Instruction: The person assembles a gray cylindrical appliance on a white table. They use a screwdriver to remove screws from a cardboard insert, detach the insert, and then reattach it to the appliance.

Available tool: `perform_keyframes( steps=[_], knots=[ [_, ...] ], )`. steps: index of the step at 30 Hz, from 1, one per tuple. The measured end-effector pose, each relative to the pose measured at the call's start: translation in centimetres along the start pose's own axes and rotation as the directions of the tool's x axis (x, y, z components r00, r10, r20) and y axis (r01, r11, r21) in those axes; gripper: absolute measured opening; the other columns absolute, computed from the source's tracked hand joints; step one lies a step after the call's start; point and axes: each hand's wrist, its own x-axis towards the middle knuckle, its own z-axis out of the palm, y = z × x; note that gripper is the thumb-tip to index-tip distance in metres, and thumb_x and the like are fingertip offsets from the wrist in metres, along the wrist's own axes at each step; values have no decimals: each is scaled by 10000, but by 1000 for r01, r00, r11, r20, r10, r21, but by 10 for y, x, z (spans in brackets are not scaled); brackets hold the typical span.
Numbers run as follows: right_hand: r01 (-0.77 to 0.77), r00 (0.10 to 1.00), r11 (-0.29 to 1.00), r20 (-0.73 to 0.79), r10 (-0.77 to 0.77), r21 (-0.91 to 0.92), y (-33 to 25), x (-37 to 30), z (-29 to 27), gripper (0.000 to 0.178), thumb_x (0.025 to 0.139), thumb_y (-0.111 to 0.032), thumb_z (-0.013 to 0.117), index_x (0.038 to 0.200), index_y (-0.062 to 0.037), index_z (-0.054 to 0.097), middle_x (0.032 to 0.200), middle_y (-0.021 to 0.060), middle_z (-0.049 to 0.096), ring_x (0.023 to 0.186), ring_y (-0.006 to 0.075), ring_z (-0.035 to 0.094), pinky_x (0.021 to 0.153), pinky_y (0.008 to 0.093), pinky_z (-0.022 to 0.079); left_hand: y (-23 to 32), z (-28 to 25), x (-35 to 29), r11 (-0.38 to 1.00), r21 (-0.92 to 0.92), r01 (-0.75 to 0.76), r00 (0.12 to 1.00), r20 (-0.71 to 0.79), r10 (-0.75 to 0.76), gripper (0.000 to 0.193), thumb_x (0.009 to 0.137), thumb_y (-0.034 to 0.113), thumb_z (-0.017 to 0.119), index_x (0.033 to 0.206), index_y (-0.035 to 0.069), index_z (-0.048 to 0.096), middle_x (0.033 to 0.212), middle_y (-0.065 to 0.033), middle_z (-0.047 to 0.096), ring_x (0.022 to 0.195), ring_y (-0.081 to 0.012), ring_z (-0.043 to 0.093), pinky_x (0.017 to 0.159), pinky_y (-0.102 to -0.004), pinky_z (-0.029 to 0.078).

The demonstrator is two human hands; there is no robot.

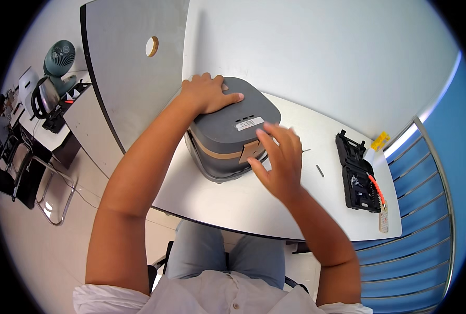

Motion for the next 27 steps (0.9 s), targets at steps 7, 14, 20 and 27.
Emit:
perform_keyframes(
  steps=[7,14,20,27],
  knots=[
    [-242,911,954,-296,286,175,-27,-19,43,527,656,-106,776,1139,-106,566,1274,150,426,1113,343,432,903,445,390,-5,3,5,998,-58,18,1000,22,-16,887,730,758,475,1340,115,469,1290,-135,514,1193,-311,496,959,-438,416],
    [-81,915,995,-391,99,63,-9,-22,67,447,707,-171,752,1094,-106,538,1272,156,435,1131,359,423,932,484,373,-4,3,6,999,-47,17,999,34,-15,889,730,763,470,1344,120,464,1300,-132,512,1202,-314,489,964,-442,411],
    [-35,883,999,-469,23,-17,0,-22,82,355,766,-227,685,1067,-133,524,1246,153,439,1107,345,415,936,502,346,-7,11,7,998,-64,-2,999,-53,-1,835,726,773,474,1265,139,547,1237,-123,547,1170,-291,517,950,-452,396],
    [-61,878,998,-475,57,6,-3,-23,82,352,758,-204,667,1071,-160,514,1226,139,449,1111,334,398,928,472,338,-7,14,10,999,-45,-7,1000,-19,7,863,728,788,440,1292,140,528,1254,-134,536,1169,-298,517,948,-448,393]
  ],
)
